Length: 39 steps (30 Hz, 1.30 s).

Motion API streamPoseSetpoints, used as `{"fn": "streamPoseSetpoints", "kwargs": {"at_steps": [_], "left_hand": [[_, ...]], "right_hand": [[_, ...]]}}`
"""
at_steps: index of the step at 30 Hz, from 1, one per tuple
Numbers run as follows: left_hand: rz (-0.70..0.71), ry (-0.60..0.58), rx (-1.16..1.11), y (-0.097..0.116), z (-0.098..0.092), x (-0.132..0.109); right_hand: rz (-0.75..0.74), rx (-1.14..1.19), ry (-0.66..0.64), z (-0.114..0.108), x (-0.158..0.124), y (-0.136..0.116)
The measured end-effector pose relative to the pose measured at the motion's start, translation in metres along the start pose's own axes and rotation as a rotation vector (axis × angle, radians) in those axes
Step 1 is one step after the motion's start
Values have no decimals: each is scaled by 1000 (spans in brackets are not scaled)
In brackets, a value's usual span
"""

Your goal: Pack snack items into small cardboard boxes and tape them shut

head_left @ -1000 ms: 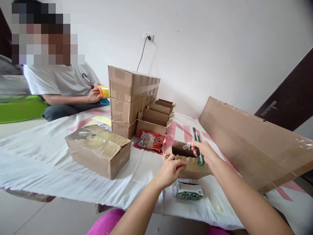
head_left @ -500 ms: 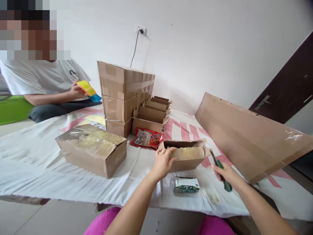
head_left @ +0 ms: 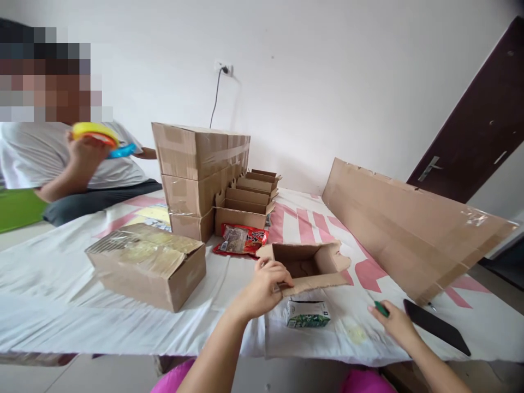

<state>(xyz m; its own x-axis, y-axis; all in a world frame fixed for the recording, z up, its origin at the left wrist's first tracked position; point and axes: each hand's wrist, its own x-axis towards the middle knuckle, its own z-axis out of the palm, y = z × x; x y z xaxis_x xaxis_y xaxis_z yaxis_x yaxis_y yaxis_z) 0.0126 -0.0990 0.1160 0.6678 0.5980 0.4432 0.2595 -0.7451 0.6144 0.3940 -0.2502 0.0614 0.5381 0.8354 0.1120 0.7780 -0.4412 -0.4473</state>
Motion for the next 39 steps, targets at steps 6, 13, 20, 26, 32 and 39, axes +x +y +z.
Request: {"fn": "streamPoseSetpoints", "kwargs": {"at_steps": [6,13,20,26,32,39], "left_hand": [[46,-155,-32,15,-6,-10],[-120,-96,82,18,5,-8],[-140,47,317,22,34,-7],[-225,261,160,39,50,-7],[-503,318,-1157,40,72,4],[-767,467,-1789,28,79,16]], "right_hand": [[-420,146,422,-37,23,-90],[-921,-183,-9,-38,13,-175],[-881,-426,5,-36,3,-179],[-778,-387,-83,-42,-2,-182],[-715,-241,-229,-45,-6,-185],[-726,-234,-214,-49,-20,-180]]}}
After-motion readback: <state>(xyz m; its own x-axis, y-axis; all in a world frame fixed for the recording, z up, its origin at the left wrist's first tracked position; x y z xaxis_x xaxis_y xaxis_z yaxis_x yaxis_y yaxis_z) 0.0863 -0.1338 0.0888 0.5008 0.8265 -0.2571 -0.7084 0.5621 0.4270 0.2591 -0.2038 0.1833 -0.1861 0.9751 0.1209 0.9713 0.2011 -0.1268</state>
